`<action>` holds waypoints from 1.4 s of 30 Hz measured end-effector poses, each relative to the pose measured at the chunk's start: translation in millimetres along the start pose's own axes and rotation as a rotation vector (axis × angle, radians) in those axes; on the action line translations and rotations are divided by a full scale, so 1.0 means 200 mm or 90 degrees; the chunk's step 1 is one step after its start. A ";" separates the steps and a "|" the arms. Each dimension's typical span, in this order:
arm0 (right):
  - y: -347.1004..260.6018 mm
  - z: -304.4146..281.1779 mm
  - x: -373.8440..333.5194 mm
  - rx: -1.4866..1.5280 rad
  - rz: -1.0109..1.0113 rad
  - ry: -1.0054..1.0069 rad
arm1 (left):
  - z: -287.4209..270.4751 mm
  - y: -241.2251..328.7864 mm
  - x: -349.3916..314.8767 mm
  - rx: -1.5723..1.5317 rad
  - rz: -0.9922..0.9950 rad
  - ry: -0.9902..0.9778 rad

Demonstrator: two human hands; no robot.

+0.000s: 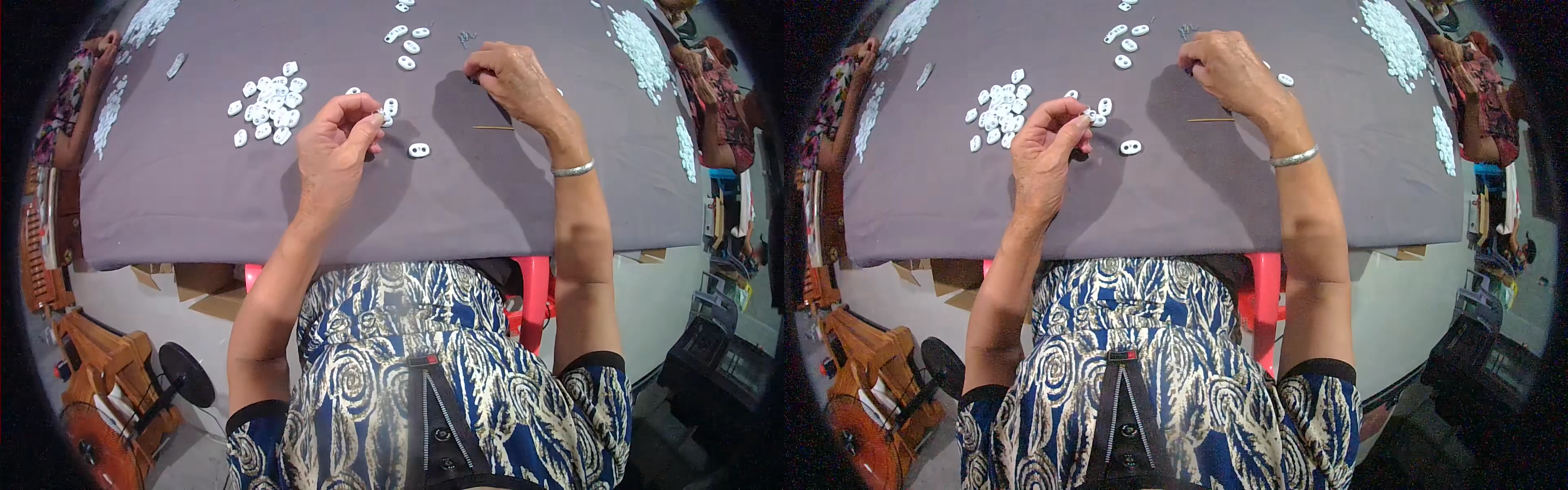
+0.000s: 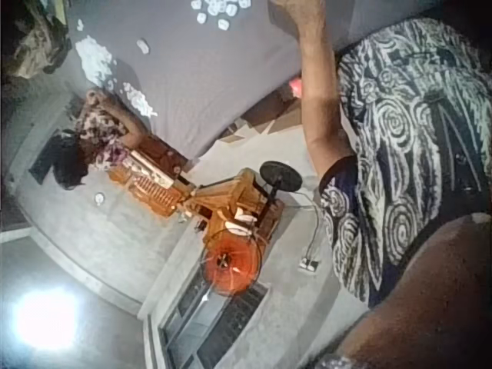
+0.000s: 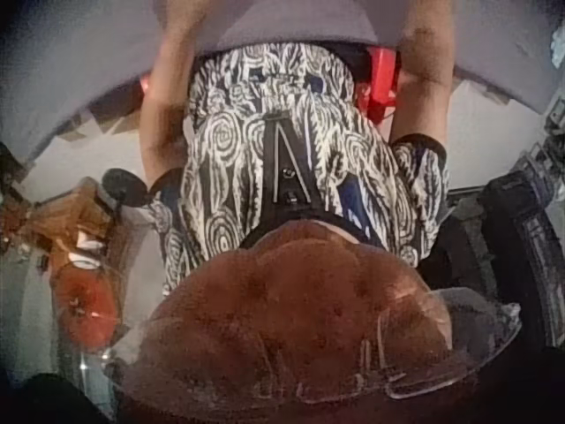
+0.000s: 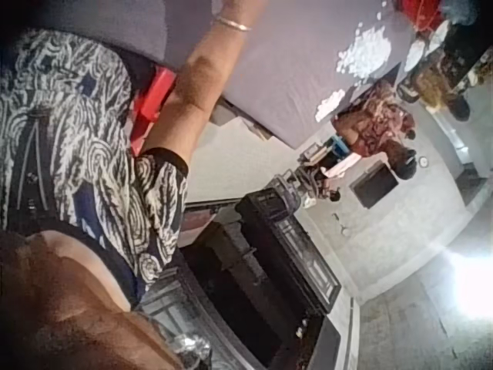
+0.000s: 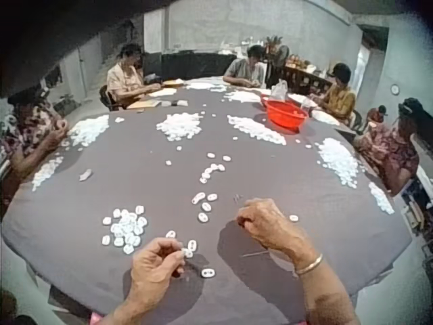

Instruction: Inspecting and sorting small white plastic components on a table in a manufacturing setting.

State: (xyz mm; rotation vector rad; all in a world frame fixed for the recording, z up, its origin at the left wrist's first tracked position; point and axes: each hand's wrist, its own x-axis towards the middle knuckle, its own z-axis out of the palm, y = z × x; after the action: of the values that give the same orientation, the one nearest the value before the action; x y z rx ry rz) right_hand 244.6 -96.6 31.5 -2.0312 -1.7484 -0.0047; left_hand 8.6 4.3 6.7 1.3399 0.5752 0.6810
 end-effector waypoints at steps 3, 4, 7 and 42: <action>0.00 -0.01 0.00 0.041 0.030 -0.011 | 0.00 0.00 0.00 -0.006 0.003 0.000; 0.00 -0.01 0.00 0.079 0.084 -0.002 | 0.00 0.00 0.00 -0.010 0.002 -0.003; 0.01 0.01 0.00 0.091 0.084 0.021 | 0.00 0.00 0.00 -0.030 0.007 0.006; 0.08 0.04 0.02 0.060 0.133 0.114 | -0.01 -0.01 0.01 -0.026 0.004 -0.011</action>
State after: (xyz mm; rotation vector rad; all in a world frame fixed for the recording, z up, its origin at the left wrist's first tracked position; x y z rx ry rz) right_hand 257.9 -92.2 20.8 -2.0652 -1.3982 -0.0366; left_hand 9.1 6.2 4.8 1.3094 0.5399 0.6825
